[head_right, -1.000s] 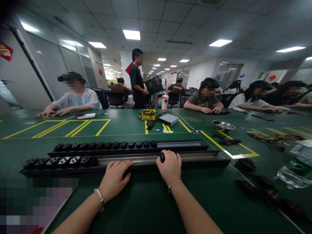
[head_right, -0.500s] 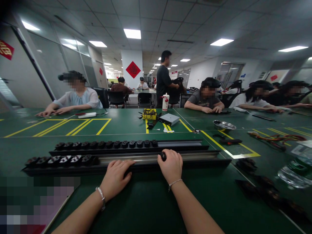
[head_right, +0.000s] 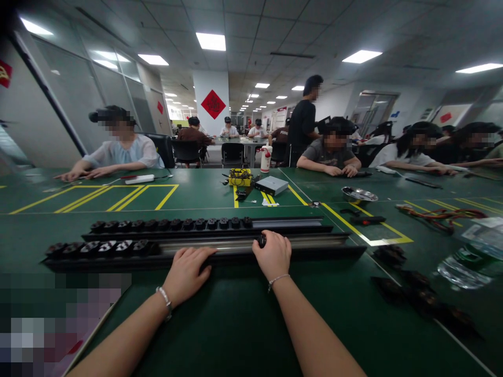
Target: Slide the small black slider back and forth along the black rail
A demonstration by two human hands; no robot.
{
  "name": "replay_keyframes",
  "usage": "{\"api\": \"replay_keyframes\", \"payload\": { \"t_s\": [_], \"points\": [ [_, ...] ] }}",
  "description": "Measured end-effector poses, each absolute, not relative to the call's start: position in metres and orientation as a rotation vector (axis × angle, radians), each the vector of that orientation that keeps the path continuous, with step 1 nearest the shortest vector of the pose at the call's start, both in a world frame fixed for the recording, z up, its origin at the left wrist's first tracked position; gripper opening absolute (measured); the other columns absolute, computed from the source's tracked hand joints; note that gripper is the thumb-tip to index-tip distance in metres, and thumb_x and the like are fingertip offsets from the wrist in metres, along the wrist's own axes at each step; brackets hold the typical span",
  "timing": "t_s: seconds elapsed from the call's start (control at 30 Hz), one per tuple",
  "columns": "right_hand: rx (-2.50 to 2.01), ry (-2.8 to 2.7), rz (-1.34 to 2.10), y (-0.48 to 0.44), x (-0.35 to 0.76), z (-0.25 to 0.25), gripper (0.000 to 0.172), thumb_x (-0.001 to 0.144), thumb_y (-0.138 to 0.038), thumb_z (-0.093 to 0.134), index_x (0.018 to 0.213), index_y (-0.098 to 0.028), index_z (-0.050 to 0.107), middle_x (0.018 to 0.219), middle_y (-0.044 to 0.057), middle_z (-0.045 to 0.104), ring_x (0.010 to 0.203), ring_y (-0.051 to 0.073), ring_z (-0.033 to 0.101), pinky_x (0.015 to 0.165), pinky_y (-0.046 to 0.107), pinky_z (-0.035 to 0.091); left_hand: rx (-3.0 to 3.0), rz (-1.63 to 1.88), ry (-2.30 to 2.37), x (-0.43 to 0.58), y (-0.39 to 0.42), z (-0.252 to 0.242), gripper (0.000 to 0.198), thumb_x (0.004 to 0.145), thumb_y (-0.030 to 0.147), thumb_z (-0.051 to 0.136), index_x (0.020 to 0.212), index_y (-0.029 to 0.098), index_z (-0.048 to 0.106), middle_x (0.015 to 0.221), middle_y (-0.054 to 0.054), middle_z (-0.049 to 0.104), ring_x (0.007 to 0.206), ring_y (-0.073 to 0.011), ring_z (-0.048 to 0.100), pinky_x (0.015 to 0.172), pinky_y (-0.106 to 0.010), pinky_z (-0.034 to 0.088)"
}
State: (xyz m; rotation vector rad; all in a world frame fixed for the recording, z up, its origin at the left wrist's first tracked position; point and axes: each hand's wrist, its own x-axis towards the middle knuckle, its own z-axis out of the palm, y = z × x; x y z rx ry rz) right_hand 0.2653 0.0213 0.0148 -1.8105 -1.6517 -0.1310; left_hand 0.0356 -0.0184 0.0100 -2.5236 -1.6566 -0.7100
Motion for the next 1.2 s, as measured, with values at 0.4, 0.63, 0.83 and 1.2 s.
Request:
{"api": "replay_keyframes", "payload": {
  "t_s": [0.4, 0.63, 0.83, 1.2],
  "points": [
    [-1.812, -1.66, -0.093, 0.019, 0.267, 0.008, 0.032, 0.077, -0.039, 0.046, 0.099, -0.021, 0.061, 0.11, 0.006, 0.062, 0.116, 0.025, 0.043, 0.1, 0.046, 0.019, -2.417, -0.669, -1.671, 0.041, -0.022, 0.008, 0.032, 0.08, 0.025, 0.045, 0.112, 0.029, 0.053, 0.108, 0.0, 0.064, 0.096, -0.0201, 0.053, 0.089, -0.039, 0.032],
    [-1.843, -1.647, -0.052, 0.021, 0.266, 0.013, 0.029, 0.075, -0.04, 0.049, 0.092, -0.021, 0.062, 0.101, 0.007, 0.064, 0.11, 0.025, 0.045, 0.095, 0.042, 0.025, -2.301, -0.558, -1.718, 0.059, -0.017, 0.013, 0.025, 0.086, 0.037, 0.038, 0.095, 0.023, 0.058, 0.094, -0.006, 0.063, 0.094, -0.0222, 0.053, 0.086, -0.039, 0.032],
    [-1.843, -1.626, -0.083, 0.023, 0.266, 0.012, 0.03, 0.073, -0.039, 0.05, 0.092, -0.019, 0.062, 0.099, 0.007, 0.064, 0.104, 0.024, 0.049, 0.093, 0.04, 0.027, -2.348, -0.555, -1.673, 0.111, -0.008, 0.012, 0.029, 0.087, 0.04, 0.036, 0.088, 0.02, 0.057, 0.091, -0.007, 0.062, 0.091, -0.0226, 0.052, 0.078, -0.037, 0.033],
    [-1.789, -1.627, -0.137, 0.021, 0.267, 0.007, 0.031, 0.075, -0.038, 0.051, 0.096, -0.018, 0.061, 0.102, 0.009, 0.065, 0.111, 0.024, 0.046, 0.098, 0.04, 0.022, -2.376, -0.557, -1.645, 0.116, -0.01, 0.009, 0.02, 0.085, 0.034, 0.043, 0.094, 0.022, 0.056, 0.092, -0.004, 0.062, 0.091, -0.0212, 0.052, 0.077, -0.036, 0.033]
  ]
}}
